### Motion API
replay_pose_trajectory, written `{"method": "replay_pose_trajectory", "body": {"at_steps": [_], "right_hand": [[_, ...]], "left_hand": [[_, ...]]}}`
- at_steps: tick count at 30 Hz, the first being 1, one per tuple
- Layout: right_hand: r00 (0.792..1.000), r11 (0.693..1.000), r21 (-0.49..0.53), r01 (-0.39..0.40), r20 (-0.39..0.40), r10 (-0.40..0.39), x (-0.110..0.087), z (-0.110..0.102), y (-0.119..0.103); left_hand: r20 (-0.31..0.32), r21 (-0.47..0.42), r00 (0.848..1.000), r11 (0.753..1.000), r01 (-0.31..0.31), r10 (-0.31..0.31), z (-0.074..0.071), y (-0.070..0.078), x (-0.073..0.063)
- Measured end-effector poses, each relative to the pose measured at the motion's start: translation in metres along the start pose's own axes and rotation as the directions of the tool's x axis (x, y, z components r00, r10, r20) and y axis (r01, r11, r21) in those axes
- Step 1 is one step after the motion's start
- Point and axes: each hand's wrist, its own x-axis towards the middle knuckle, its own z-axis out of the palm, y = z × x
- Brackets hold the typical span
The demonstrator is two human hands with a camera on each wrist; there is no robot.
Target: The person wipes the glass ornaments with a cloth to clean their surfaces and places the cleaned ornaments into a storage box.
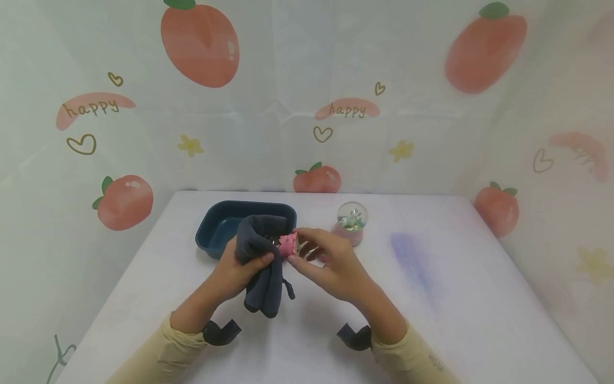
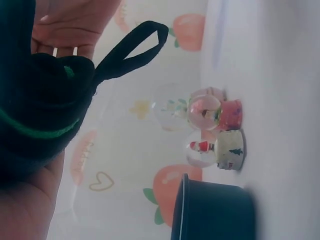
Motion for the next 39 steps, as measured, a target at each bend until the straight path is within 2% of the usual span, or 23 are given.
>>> {"method": "replay_pose_trajectory", "body": {"at_steps": [7, 15, 19, 24, 34, 39], "right_hand": [[0.998, 0.998, 0.044, -0.048, -0.035, 0.05, 0.0004, -0.0017, -0.0039], [0.996, 0.993, 0.104, -0.057, -0.059, 0.064, 0.0006, -0.0039, -0.0011], [0.992, 0.979, 0.164, -0.124, -0.02, 0.129, -0.0003, -0.0023, -0.002], [0.978, 0.972, 0.112, -0.206, -0.012, 0.209, -0.0011, -0.0019, -0.0051], [0.99, 0.99, 0.052, -0.128, -0.057, 0.131, 0.0006, -0.0035, -0.0028], [0.993, 0.991, 0.079, -0.106, -0.034, 0.109, 0.0015, -0.0033, -0.002]], "left_hand": [[-0.007, -0.01, 1.0, 1.0, -0.023, 0.023, -0.0007, -0.0022, 0.0007], [-0.016, -0.025, 1.0, 1.0, 0.006, -0.007, -0.0033, -0.0021, 0.0008], [-0.008, -0.028, 1.0, 0.999, 0.024, -0.025, -0.0022, -0.0008, 0.0005], [-0.001, -0.037, 1.0, 0.999, 0.031, -0.031, -0.0007, -0.0009, -0.0005], [0.018, -0.059, 0.999, 0.997, 0.043, -0.042, -0.0005, -0.0036, 0.0004], [0.034, -0.066, 0.999, 0.997, 0.042, -0.04, -0.0004, -0.0031, -0.0001]]}}
